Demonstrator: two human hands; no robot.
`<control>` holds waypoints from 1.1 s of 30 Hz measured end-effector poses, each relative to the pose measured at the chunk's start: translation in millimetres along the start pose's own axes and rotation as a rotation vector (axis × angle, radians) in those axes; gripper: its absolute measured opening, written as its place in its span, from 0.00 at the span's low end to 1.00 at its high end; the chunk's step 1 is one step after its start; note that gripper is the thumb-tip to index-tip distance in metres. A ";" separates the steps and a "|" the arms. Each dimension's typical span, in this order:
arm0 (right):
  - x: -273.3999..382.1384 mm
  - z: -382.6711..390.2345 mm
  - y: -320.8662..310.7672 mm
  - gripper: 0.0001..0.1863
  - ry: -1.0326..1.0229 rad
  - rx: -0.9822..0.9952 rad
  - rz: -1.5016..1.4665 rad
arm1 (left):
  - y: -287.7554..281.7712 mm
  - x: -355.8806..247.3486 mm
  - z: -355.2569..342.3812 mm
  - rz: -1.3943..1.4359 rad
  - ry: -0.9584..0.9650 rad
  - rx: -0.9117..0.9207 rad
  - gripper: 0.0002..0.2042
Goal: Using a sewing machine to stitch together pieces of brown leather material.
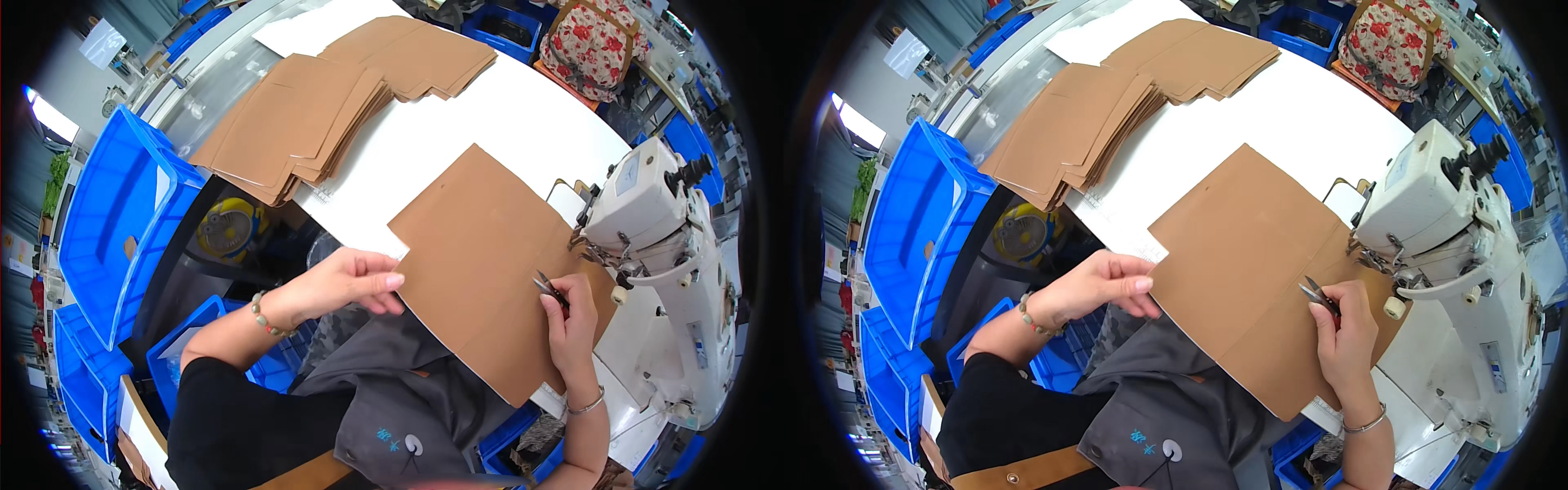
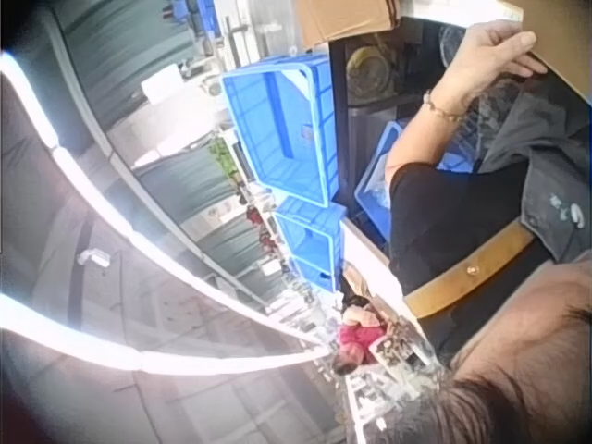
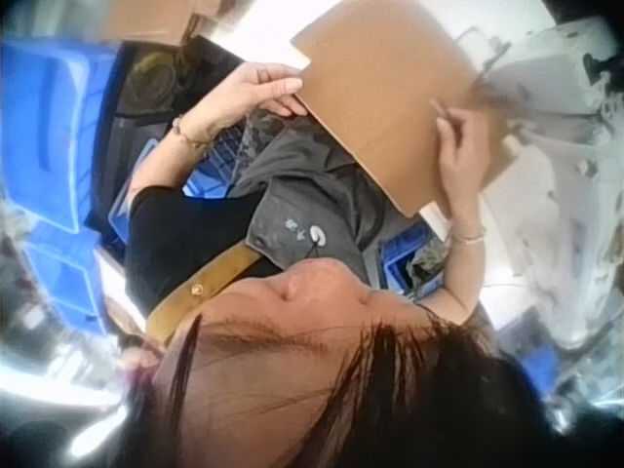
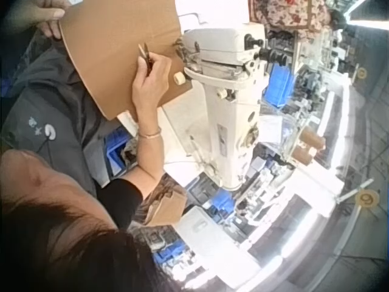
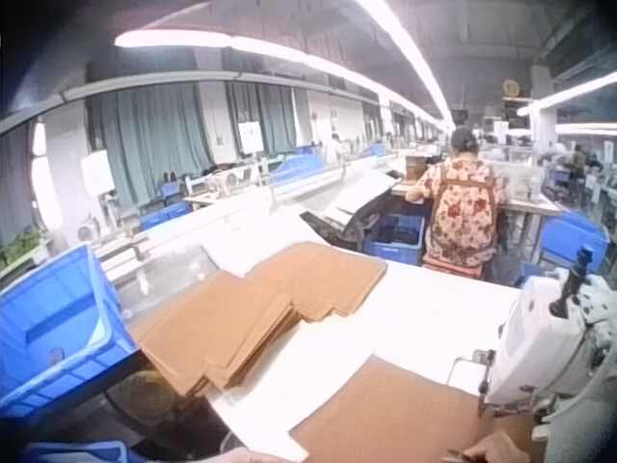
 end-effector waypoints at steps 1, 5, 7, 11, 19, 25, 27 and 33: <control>0.7 0.2 -0.6 0.07 -0.009 -0.003 -0.001 | 1.8 -4.5 -5.4 -0.005 0.006 -0.005 0.22; 1.3 1.6 1.0 0.07 -0.030 0.017 -0.008 | 6.2 -8.6 -44.7 0.148 0.147 -0.045 0.25; 0.3 2.6 0.5 0.07 -0.043 0.020 -0.016 | 6.4 -14.8 -69.6 0.039 0.227 -0.160 0.22; -2.9 2.0 -0.5 0.06 -0.059 -0.002 -0.062 | -21.9 -54.3 -73.3 0.000 0.372 -0.304 0.13; -7.4 4.8 -10.3 0.06 -0.076 -0.030 -0.035 | -210.2 -144.2 92.9 -0.068 0.699 -0.867 0.09; -10.3 -0.3 -3.2 0.06 -0.068 -0.013 -0.050 | -345.6 -61.4 127.8 0.002 0.453 -1.085 0.10; -12.1 -0.9 -4.1 0.06 -0.110 -0.015 -0.053 | -399.7 -13.9 127.9 0.005 0.387 -1.124 0.13; -6.0 -1.8 -5.9 0.10 -0.035 0.015 -0.067 | -419.4 7.3 83.6 -1.073 -0.319 -1.621 0.31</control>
Point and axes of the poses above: each hand's wrist, its own z-axis away from the middle knuckle, its own y-axis out of the palm, x = y × z, the point moved 4 cm from there along -z, towards the middle knuckle, and after that the axes turned 14 degrees about -z, right-handed, at the moved point
